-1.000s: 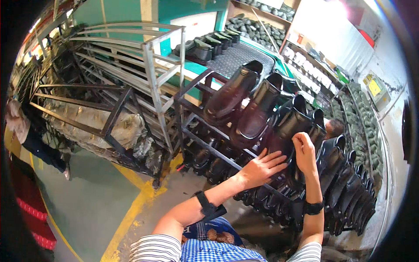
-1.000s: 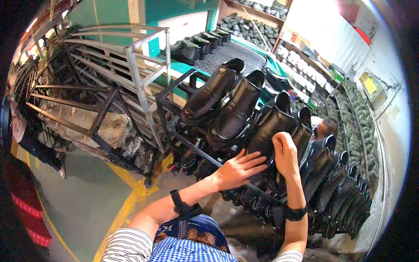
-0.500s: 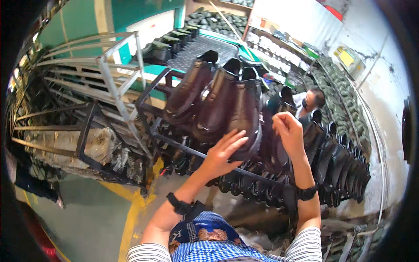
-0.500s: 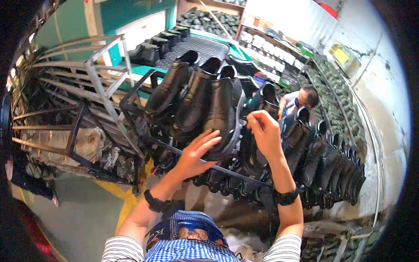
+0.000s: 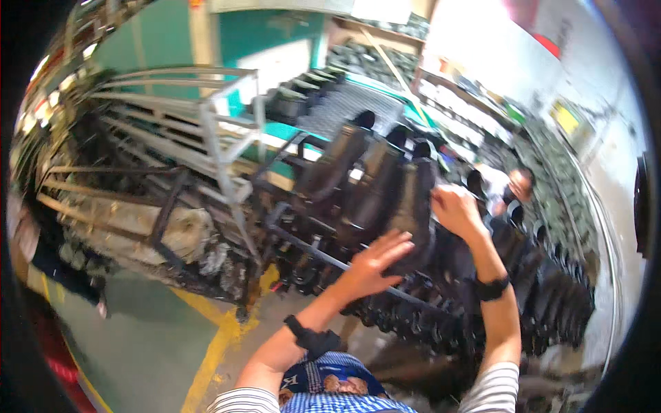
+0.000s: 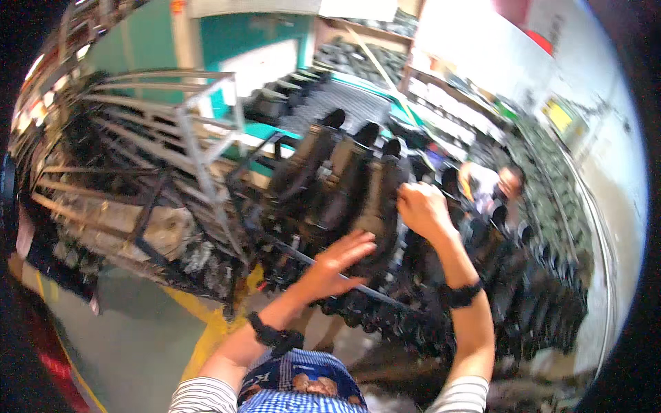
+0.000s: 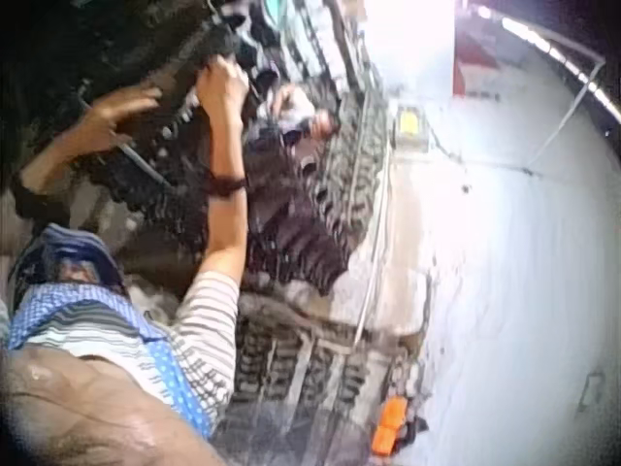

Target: Inspecting and cleaning shoes on a production rack.

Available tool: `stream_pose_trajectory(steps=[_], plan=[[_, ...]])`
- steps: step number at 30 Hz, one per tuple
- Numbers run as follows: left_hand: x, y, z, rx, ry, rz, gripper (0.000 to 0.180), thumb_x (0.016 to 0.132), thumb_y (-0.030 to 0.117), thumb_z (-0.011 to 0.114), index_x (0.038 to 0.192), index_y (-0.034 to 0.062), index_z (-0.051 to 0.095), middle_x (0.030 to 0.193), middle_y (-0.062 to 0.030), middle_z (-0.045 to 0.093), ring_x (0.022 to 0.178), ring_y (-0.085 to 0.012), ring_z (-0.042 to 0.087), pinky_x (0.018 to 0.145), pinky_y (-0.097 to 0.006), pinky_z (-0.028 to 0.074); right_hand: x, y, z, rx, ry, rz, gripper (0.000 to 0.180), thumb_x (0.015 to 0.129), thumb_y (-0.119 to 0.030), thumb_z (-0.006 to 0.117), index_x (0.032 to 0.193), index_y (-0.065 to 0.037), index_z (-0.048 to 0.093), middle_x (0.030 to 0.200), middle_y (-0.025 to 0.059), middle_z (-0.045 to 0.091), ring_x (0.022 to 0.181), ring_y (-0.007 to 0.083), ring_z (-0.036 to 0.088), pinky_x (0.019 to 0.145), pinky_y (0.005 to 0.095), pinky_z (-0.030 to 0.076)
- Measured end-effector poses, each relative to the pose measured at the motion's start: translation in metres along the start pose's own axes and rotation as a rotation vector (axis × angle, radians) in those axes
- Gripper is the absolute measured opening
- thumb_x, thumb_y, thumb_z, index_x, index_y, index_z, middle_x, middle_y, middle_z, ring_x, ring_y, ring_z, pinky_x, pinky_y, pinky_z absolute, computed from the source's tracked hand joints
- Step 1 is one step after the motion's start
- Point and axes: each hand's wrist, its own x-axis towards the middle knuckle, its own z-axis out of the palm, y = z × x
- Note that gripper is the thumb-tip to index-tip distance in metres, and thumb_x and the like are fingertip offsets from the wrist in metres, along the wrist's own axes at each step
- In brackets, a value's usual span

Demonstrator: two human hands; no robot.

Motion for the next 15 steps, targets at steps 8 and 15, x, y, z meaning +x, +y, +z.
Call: stream_pose_trajectory(steps=[8, 15], plan=[[-0.012, -0.01, 0.011, 0.06, -0.055, 0.051, 0.077, 0.059, 0.004, 0.073, 0.13, 0.0089, 0.043, 0.139, -0.0098, 0.038, 0.13, -0.0306, 0.032, 0.106, -0.04, 0.032, -0.001, 0.002, -0.009, 0.124, -0.25, 0.214, 0.02, 0.064, -0.02, 0.066, 0.064, -0.001, 0.061, 0.063, 0.0163, 0.06, 0.063, 0.0332, 0.06, 0.059, 0.0397, 0.047], [-0.01, -0.009, 0.014, 0.038, -0.104, 0.094, 0.08, 0.06, 0.004, 0.072, 0.133, 0.0109, 0.039, 0.141, -0.0093, 0.034, 0.133, -0.0299, 0.028, 0.107, -0.046, 0.03, -0.015, 0.016, 0.001, 0.02, -0.069, 0.145, 0.014, 0.068, -0.013, 0.065, 0.071, -0.001, 0.057, 0.07, 0.0154, 0.06, 0.072, 0.0329, 0.059, 0.065, 0.0412, 0.046]])
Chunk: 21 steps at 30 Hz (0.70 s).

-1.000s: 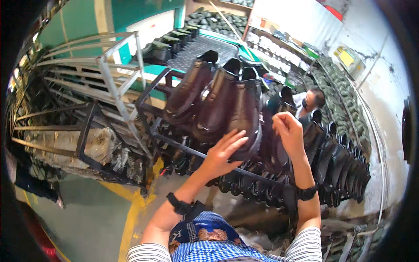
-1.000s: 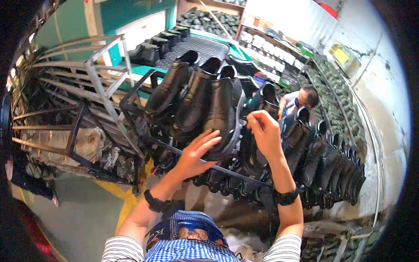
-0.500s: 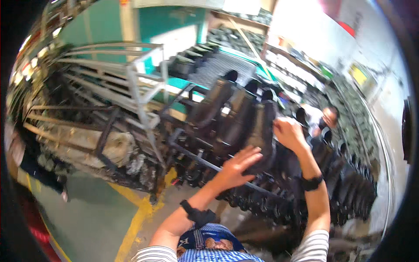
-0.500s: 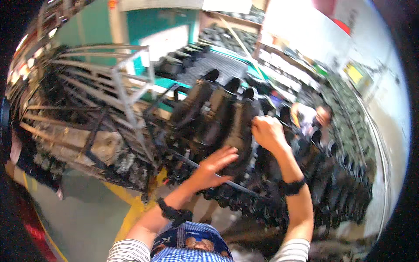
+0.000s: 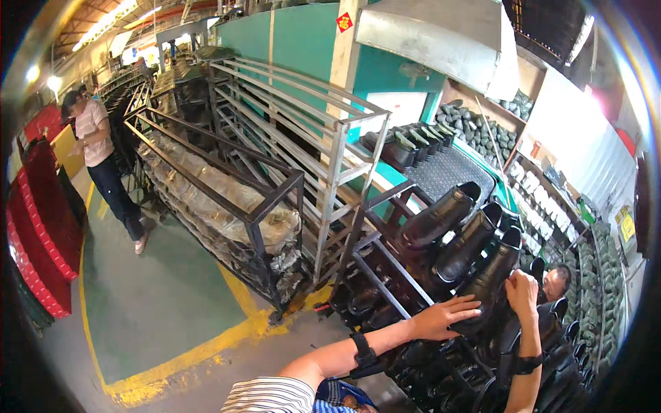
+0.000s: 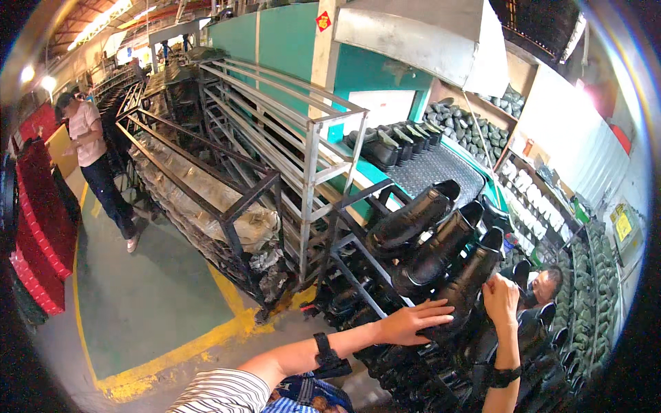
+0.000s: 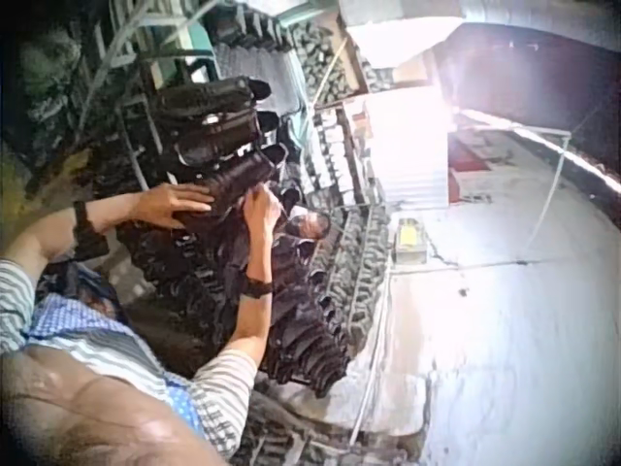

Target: Inspecting and cleaning shoes on a production rack.

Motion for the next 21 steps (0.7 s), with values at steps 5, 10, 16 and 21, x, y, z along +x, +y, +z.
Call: stream_pose_trajectory(steps=[5, 10, 16, 21], plan=[[0.001, -0.004, 0.0, 0.172, -0.076, 0.049, 0.078, 0.061, 0.006, 0.071, 0.132, 0.0127, 0.04, 0.14, -0.0085, 0.036, 0.131, -0.0292, 0.032, 0.105, -0.044, 0.032, 0.02, 0.018, 0.001, -0.244, 0.266, -0.073, 0.013, 0.078, -0.018, 0.06, 0.079, -0.005, 0.056, 0.077, 0.0136, 0.06, 0.074, 0.0317, 0.058, 0.064, 0.0439, 0.044], [0.007, 0.01, 0.01, 0.274, -0.146, 0.003, 0.078, 0.065, 0.014, 0.072, 0.135, 0.015, 0.038, 0.142, -0.0068, 0.034, 0.131, -0.0275, 0.032, 0.106, -0.046, 0.03, 0.012, 0.028, -0.005, -0.191, 0.266, 0.079, 0.017, 0.077, -0.022, 0.063, 0.086, -0.008, 0.064, 0.074, 0.0095, 0.063, 0.072, 0.0285, 0.06, 0.066, 0.0406, 0.045], [-0.008, 0.016, -0.032, 0.44, 0.202, -0.138, 0.08, 0.071, 0.025, 0.072, 0.138, 0.0057, 0.031, 0.142, -0.0162, 0.031, 0.132, -0.0337, 0.028, 0.109, -0.045, 0.02, -0.021, -0.004, -0.042, 0.21, 0.327, 0.239, 0.017, 0.081, -0.021, 0.062, 0.091, -0.008, 0.065, 0.067, 0.0082, 0.062, 0.059, 0.0185, 0.058, 0.056, 0.0303, 0.045], [-0.005, -0.006, -0.068, 0.59, 0.207, -0.253, 0.084, 0.072, 0.03, 0.071, 0.139, 0.0041, 0.027, 0.143, -0.021, 0.024, 0.131, -0.0375, 0.026, 0.107, -0.044, 0.023, -0.031, -0.024, -0.046, 0.333, 0.319, 0.091, 0.016, 0.081, -0.017, 0.061, 0.089, -0.005, 0.066, 0.073, 0.0089, 0.064, 0.061, 0.0165, 0.058, 0.058, 0.0283, 0.045]])
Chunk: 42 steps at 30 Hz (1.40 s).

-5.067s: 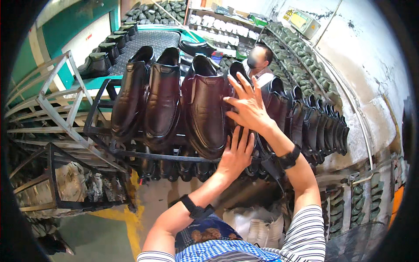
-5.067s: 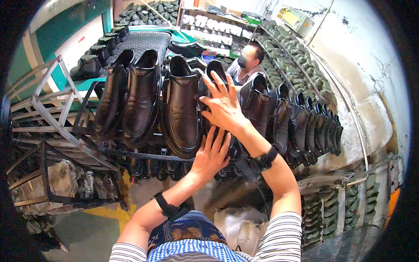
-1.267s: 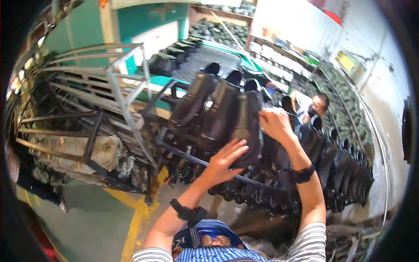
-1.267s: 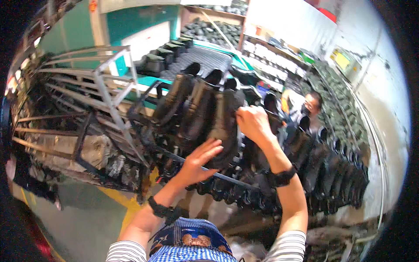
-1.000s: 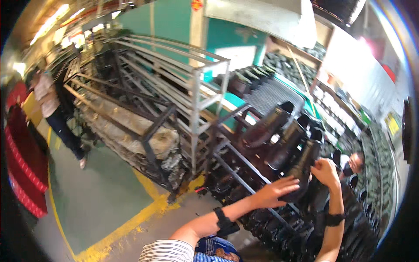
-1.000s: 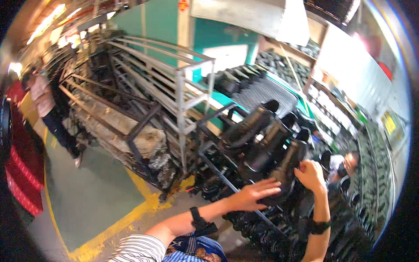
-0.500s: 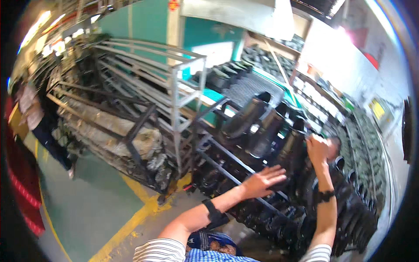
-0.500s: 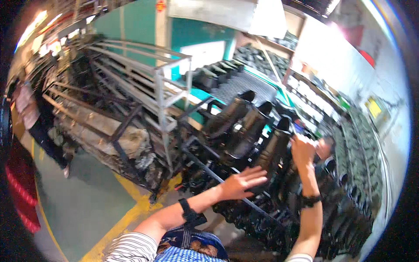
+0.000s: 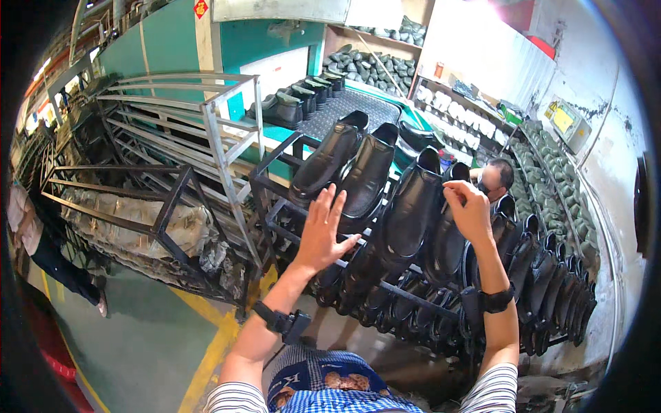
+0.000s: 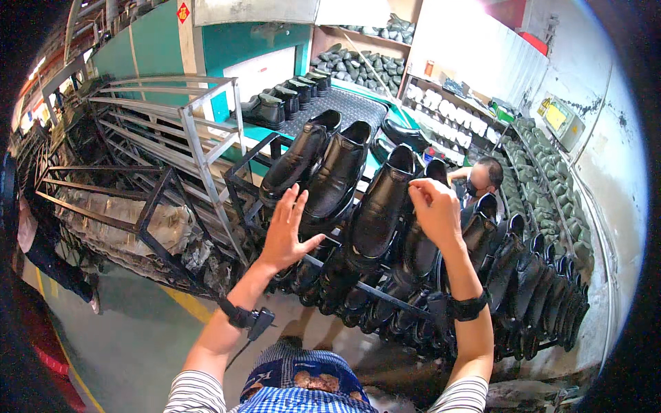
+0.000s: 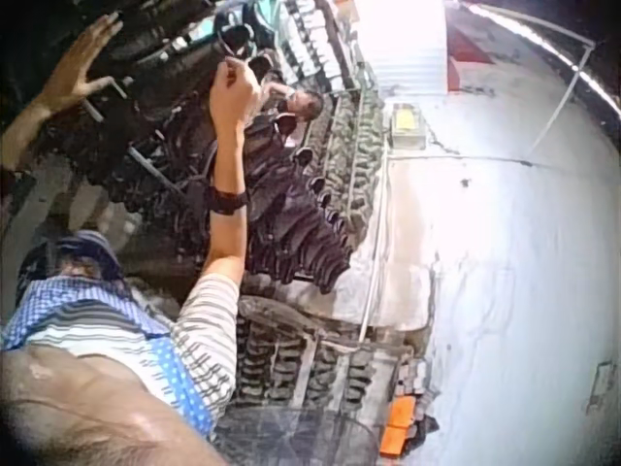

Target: Inspecting and cleaning shoes on a production rack.

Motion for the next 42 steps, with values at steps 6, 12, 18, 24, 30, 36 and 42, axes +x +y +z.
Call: stream_pose_trajectory(steps=[6, 12, 18, 24, 30, 36, 42], plan=[[0.027, -0.052, -0.005, 0.067, 0.231, -0.192, 0.079, 0.077, 0.035, 0.065, 0.134, -0.0058, 0.028, 0.13, -0.0258, 0.039, 0.12, -0.0399, 0.038, 0.101, -0.044, 0.031, 0.004, -0.033, 0.02, 0.27, -0.244, -0.023, 0.023, 0.08, -0.01, 0.062, 0.102, -0.004, 0.062, 0.075, 0.004, 0.061, 0.061, 0.0089, 0.055, 0.058, 0.0234, 0.045], [0.1, -0.087, 0.009, 0.098, -0.094, -0.321, 0.094, 0.073, 0.053, 0.062, 0.133, -0.0082, 0.025, 0.129, -0.0271, 0.04, 0.122, -0.0379, 0.038, 0.104, -0.041, 0.03, 0.022, -0.063, 0.057, 0.419, -0.365, 0.054, 0.029, 0.082, -0.013, 0.063, 0.109, -0.005, 0.059, 0.082, 0.0029, 0.063, 0.06, 0.0051, 0.052, 0.056, 0.0215, 0.044], [0.122, -0.115, 0.015, 0.141, -0.358, -0.433, 0.061, 0.075, 0.043, 0.06, 0.118, 0.002, 0.045, 0.097, -0.0211, 0.062, 0.086, -0.036, 0.062, 0.075, -0.044, 0.049, 0.046, -0.091, 0.086, 0.459, -0.35, 0.106, 0.03, 0.083, -0.012, 0.062, 0.112, -0.006, 0.058, 0.088, 0.0043, 0.062, 0.06, 0.0043, 0.051, 0.057, 0.0208, 0.043], [0.111, -0.148, -0.035, 0.186, -0.213, -0.335, 0.029, 0.077, 0.029, 0.06, 0.093, 0.005, 0.057, 0.079, -0.0186, 0.065, 0.072, -0.0369, 0.064, 0.066, -0.047, 0.05, 0.056, -0.085, 0.101, 0.387, -0.266, 0.139, 0.025, 0.083, -0.011, 0.063, 0.107, -0.006, 0.061, 0.083, 0.0017, 0.062, 0.059, 0.0033, 0.051, 0.056, 0.0206, 0.044], [0.096, -0.146, -0.06, 0.214, 0.128, 0.169, 0.066, 0.077, 0.036, 0.065, 0.125, -0.0038, 0.045, 0.12, -0.0212, 0.053, 0.102, -0.0347, 0.057, 0.086, -0.04, 0.046, 0.078, -0.083, 0.115, -0.058, -0.239, -0.018, 0.03, 0.076, -0.015, 0.066, 0.106, -0.01, 0.063, 0.1, 0.0035, 0.061, 0.087, 0.0151, 0.054, 0.082, 0.0333, 0.04], [0.055, -0.078, -0.018, -0.355, -0.327, 0.428, 0.071, 0.074, 0.038, 0.067, 0.13, 0.0024, 0.04, 0.137, -0.0169, 0.036, 0.129, -0.0325, 0.033, 0.104, -0.047, 0.029, 0.102, -0.07, 0.159, -0.495, -0.526, -0.28, 0.039, 0.063, -0.03, 0.067, 0.099, -0.014, 0.068, 0.127, 0.0091, 0.049, 0.133, 0.0293, 0.025, 0.11, 0.0513, 0.003], [0.037, -0.077, 0.01, -0.372, -0.379, 0.383, 0.071, 0.07, 0.031, 0.071, 0.128, 0.0058, 0.04, 0.14, -0.0123, 0.033, 0.13, -0.0318, 0.029, 0.104, -0.048, 0.029, 0.118, -0.073, 0.171, -0.574, -0.787, -0.195, 0.024, 0.063, -0.029, 0.066, 0.085, -0.019, 0.071, 0.113, 0.0041, 0.059, 0.132, 0.0303, 0.028, 0.108, 0.0562, 0.001]])
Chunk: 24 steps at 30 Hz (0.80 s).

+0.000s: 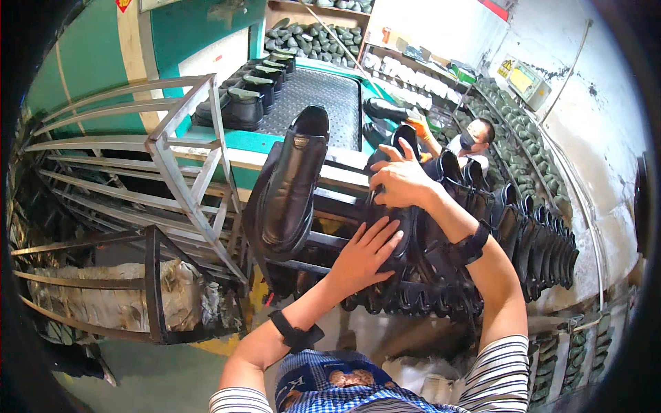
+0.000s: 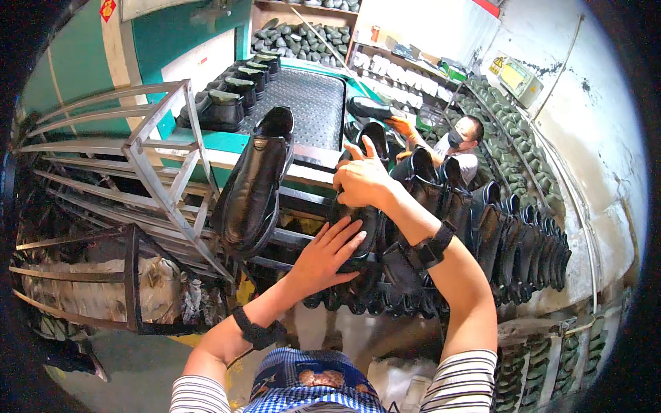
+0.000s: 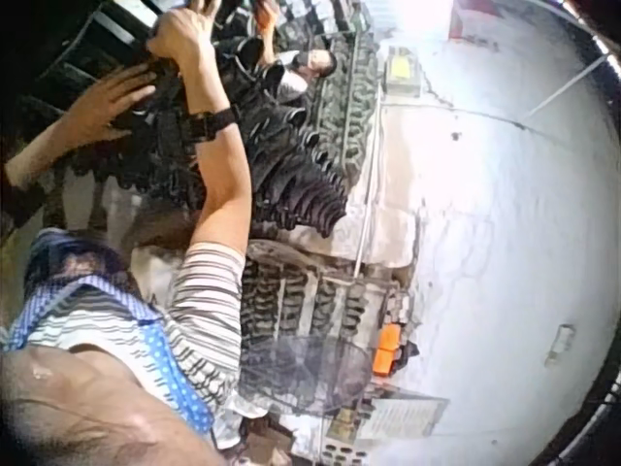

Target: Inspecting and cleaning shoes on a production rack.

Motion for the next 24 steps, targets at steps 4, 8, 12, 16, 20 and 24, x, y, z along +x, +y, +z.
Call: stream_pose_trajectory(steps=[4, 8, 12, 16, 20, 24], plan=[[0.001, 0.002, 0.0, 0.001, -0.004, 0.01, 0.077, 0.064, 0.026, 0.074, 0.13, 0.0073, 0.038, 0.141, -0.0107, 0.031, 0.131, -0.031, 0.028, 0.103, -0.048, 0.031, -0.004, 0.008, 0.021, -0.02, 0.279, -0.158, 0.013, 0.07, -0.024, 0.061, 0.078, -0.016, 0.067, 0.085, 0.0012, 0.064, 0.118, 0.0301, 0.045, 0.105, 0.0579, 0.007], [-0.002, -0.002, 0.001, 0.095, -0.051, -0.024, 0.084, 0.057, 0.017, 0.077, 0.13, 0.0085, 0.036, 0.141, -0.0105, 0.03, 0.131, -0.0305, 0.028, 0.102, -0.047, 0.034, -0.001, -0.017, 0.021, -0.241, 0.415, -0.049, 0.014, 0.075, -0.013, 0.054, 0.081, -0.004, 0.064, 0.081, 0.0083, 0.063, 0.115, 0.0288, 0.047, 0.105, 0.0592, 0.011], [-0.003, -0.001, 0.004, 0.048, -0.021, -0.006, 0.086, 0.055, 0.012, 0.077, 0.131, 0.009, 0.036, 0.141, -0.0107, 0.03, 0.131, -0.0302, 0.028, 0.101, -0.046, 0.036, 0.001, -0.017, 0.017, -0.3, 0.425, -0.03, 0.015, 0.072, -0.011, 0.055, 0.081, -0.004, 0.064, 0.081, 0.0085, 0.064, 0.112, 0.0265, 0.049, 0.105, 0.0572, 0.013], [-0.001, 0.002, 0.012, 0.102, 0.015, -0.015, 0.083, 0.055, 0.011, 0.077, 0.129, 0.0086, 0.04, 0.14, -0.0112, 0.033, 0.13, -0.03, 0.031, 0.101, -0.043, 0.037, 0.013, 0.013, 0.002, -0.208, 0.617, 0.211, 0.008, 0.076, -0.016, 0.058, 0.078, -0.009, 0.063, 0.085, 0.0044, 0.065, 0.107, 0.0214, 0.052, 0.095, 0.046, 0.022], [-0.004, 0.003, 0.011, 0.102, 0.052, -0.032, 0.082, 0.053, 0.011, 0.077, 0.128, 0.0084, 0.043, 0.138, -0.0112, 0.037, 0.128, -0.0304, 0.034, 0.101, -0.039, 0.038, -0.002, 0.011, -0.009, 0.034, 0.87, 0.266, 0.013, 0.079, -0.024, 0.061, 0.087, -0.015, 0.065, 0.084, 0.0043, 0.064, 0.096, 0.0254, 0.055, 0.083, 0.0421, 0.037], [-0.004, 0.0, 0.011, 0.143, 0.068, -0.022, 0.085, 0.051, 0.011, 0.077, 0.128, 0.0087, 0.042, 0.138, -0.0116, 0.037, 0.128, -0.0296, 0.035, 0.099, -0.039, 0.04, -0.036, -0.002, 0.006, 0.322, 0.547, 0.272, 0.017, 0.085, -0.021, 0.053, 0.077, -0.006, 0.058, 0.076, 0.0146, 0.06, 0.071, 0.0364, 0.059, 0.062, 0.044, 0.047]])
